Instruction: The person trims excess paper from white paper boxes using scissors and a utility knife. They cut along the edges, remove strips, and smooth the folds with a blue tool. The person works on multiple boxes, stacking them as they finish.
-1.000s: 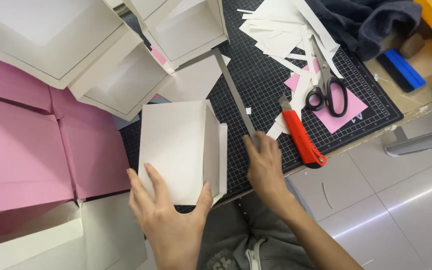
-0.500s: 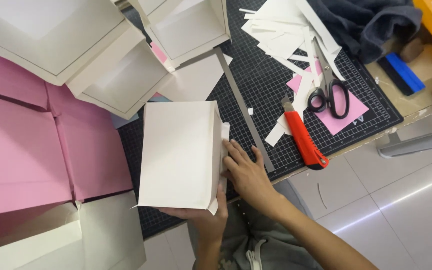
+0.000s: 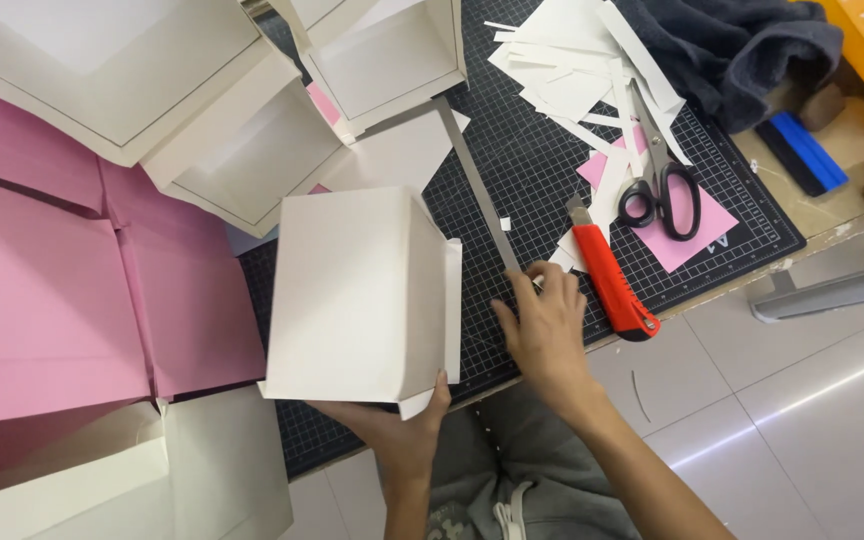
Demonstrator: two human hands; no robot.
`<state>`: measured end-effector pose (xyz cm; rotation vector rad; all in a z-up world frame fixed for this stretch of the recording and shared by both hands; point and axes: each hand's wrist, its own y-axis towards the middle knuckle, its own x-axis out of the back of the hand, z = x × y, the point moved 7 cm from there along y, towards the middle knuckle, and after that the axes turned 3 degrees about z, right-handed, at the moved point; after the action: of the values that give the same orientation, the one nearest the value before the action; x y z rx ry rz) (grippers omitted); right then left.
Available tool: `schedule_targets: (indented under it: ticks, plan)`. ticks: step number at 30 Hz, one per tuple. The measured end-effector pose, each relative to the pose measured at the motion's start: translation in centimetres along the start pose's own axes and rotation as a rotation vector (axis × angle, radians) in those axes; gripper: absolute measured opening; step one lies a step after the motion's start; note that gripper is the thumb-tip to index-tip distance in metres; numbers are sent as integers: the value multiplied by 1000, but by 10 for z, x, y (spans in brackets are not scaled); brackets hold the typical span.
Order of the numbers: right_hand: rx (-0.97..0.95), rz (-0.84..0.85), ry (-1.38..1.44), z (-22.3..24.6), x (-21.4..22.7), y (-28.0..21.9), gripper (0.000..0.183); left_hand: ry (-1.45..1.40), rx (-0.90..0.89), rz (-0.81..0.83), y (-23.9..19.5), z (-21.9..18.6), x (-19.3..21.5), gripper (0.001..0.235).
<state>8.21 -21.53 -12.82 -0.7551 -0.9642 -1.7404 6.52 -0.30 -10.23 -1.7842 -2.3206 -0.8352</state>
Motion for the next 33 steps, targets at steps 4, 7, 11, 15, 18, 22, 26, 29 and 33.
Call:
schedule_targets:
  ticks: [4,7,11,15,18,22,26,29,33]
  plan:
    - [-162,174,-58,-23,-14,-13,51,-25,-59,-87,0,-11,-4,131]
    - [-315,306,-111,-29,-24,-15,54,7,-56,-120,-8,-11,-14,132]
    - [-419,394,-106,-44,-32,-6,50,-43,-32,-167,-11,-16,-32,139]
    - [-449,548,99,-23,-13,-10,47,-20,-125,-219,-7,-29,-47,137]
    - [-437,618,265,-5,-11,-21,83,-122,-66,-224,-10,-31,-50,134]
    - [-394,544,376,-6,-20,-18,69,-166,-14,-239,-18,-18,-55,132]
    - [-371,560,447,-3,-21,-7,67,-96,-98,-203,-20,-16,-57,132]
    - [-283,520,278,-9,-30,-3,54,-101,-107,-136,-14,-24,-62,136]
    - [-316,585,73,-17,-34,-4,63,-58,-19,-87,-12,-22,-63,133]
